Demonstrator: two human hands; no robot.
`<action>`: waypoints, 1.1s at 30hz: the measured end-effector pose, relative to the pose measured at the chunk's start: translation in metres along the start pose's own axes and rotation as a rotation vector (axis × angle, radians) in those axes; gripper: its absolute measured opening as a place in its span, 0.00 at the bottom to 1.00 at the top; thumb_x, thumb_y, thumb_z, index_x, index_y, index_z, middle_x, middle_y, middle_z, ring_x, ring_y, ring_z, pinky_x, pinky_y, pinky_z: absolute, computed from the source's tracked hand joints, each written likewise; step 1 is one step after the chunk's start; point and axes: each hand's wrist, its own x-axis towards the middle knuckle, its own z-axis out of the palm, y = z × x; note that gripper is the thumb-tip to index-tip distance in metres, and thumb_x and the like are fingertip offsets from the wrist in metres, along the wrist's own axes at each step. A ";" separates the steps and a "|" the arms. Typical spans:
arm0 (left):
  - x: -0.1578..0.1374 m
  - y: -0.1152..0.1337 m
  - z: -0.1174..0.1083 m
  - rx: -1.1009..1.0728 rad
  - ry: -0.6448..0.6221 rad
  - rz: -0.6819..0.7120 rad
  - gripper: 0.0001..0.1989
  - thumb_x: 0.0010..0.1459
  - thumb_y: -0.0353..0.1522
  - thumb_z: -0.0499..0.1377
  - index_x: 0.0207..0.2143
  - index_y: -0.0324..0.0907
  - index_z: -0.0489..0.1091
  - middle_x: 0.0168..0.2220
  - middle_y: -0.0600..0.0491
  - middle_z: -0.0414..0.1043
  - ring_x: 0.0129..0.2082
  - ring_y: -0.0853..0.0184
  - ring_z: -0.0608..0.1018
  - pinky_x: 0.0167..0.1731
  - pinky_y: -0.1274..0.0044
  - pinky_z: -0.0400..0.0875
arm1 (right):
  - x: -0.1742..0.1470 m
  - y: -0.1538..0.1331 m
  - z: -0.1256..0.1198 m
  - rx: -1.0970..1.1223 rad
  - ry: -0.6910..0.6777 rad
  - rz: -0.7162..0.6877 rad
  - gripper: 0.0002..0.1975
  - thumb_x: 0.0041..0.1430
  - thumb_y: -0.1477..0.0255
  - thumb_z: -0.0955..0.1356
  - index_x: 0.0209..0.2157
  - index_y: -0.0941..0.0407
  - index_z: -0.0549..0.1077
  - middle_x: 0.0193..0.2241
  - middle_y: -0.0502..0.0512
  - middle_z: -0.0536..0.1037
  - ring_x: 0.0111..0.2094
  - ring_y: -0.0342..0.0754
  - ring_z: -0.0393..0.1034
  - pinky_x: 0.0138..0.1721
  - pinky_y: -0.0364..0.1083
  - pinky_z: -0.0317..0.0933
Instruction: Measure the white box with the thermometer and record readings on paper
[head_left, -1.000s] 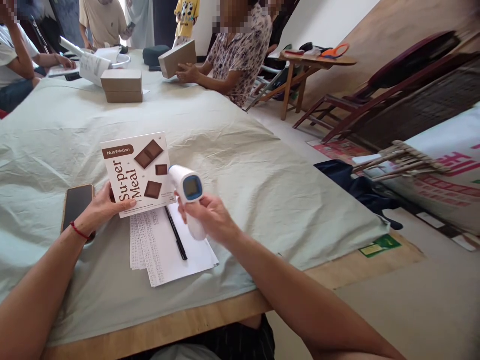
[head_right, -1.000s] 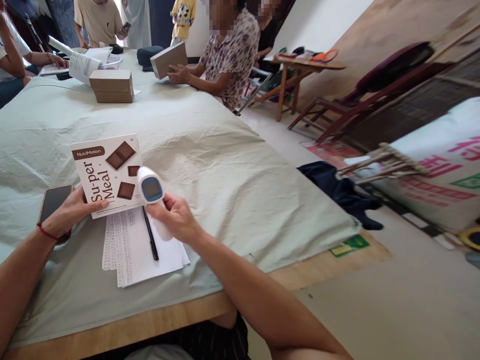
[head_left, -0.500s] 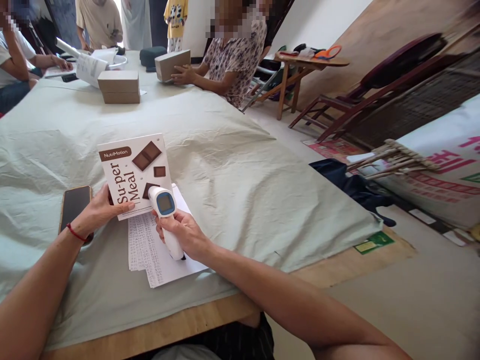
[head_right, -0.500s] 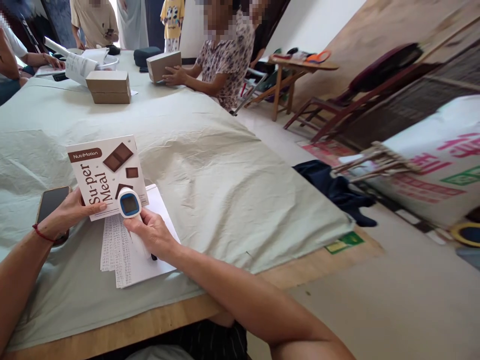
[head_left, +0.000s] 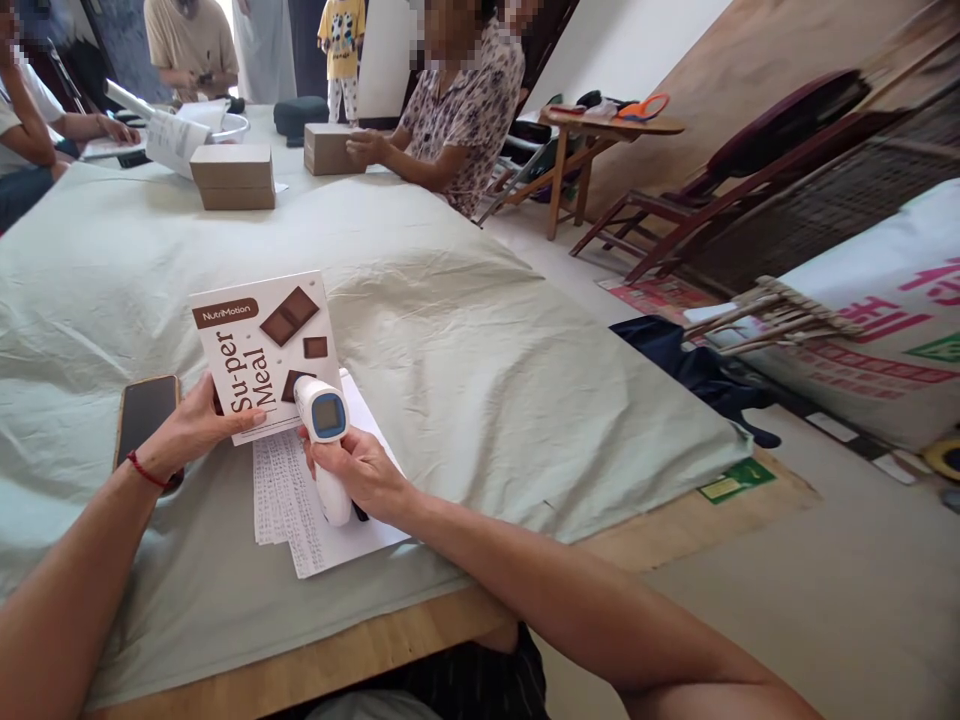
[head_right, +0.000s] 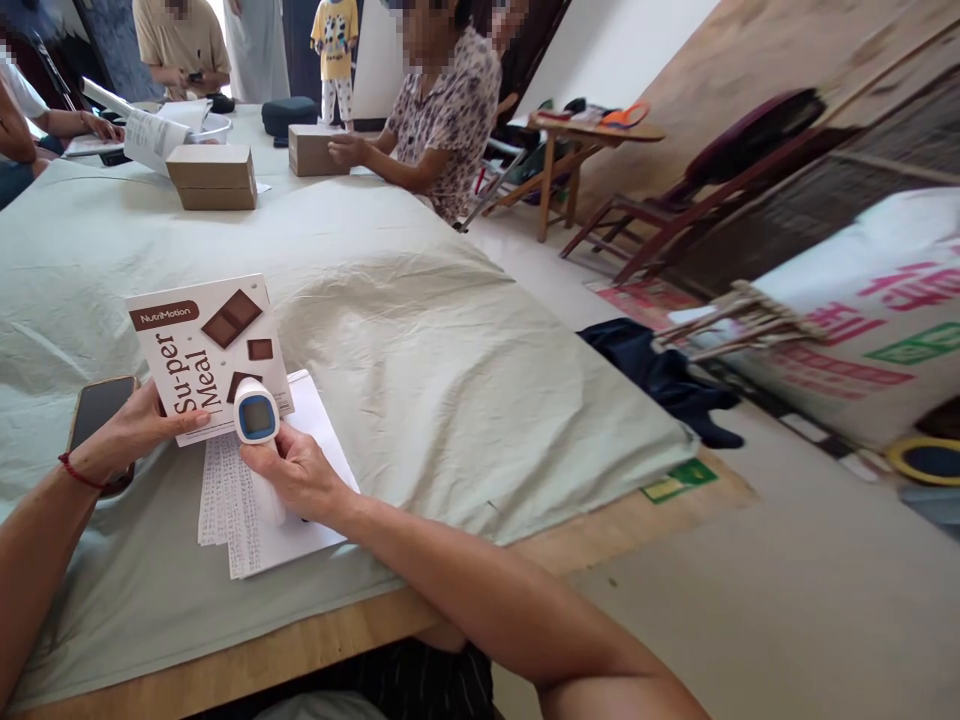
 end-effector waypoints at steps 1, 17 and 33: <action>0.000 0.001 0.000 -0.001 -0.010 -0.003 0.27 0.47 0.43 0.70 0.45 0.41 0.68 0.47 0.45 0.78 0.47 0.52 0.79 0.46 0.62 0.77 | 0.000 0.000 0.000 -0.002 0.002 0.005 0.16 0.49 0.56 0.68 0.28 0.53 0.64 0.24 0.48 0.65 0.28 0.44 0.57 0.31 0.47 0.51; 0.001 0.006 0.001 0.004 -0.016 -0.007 0.28 0.46 0.42 0.71 0.47 0.41 0.68 0.49 0.44 0.78 0.49 0.51 0.79 0.46 0.64 0.78 | -0.005 -0.006 -0.006 0.114 -0.058 -0.009 0.20 0.43 0.58 0.76 0.34 0.54 0.71 0.30 0.48 0.70 0.32 0.44 0.63 0.37 0.47 0.60; 0.003 -0.004 -0.008 0.093 0.000 0.000 0.28 0.46 0.43 0.71 0.46 0.43 0.69 0.51 0.44 0.76 0.49 0.51 0.78 0.45 0.64 0.77 | 0.009 -0.024 -0.038 0.057 0.305 -0.223 0.13 0.40 0.62 0.74 0.26 0.54 0.71 0.25 0.47 0.69 0.29 0.43 0.61 0.32 0.46 0.59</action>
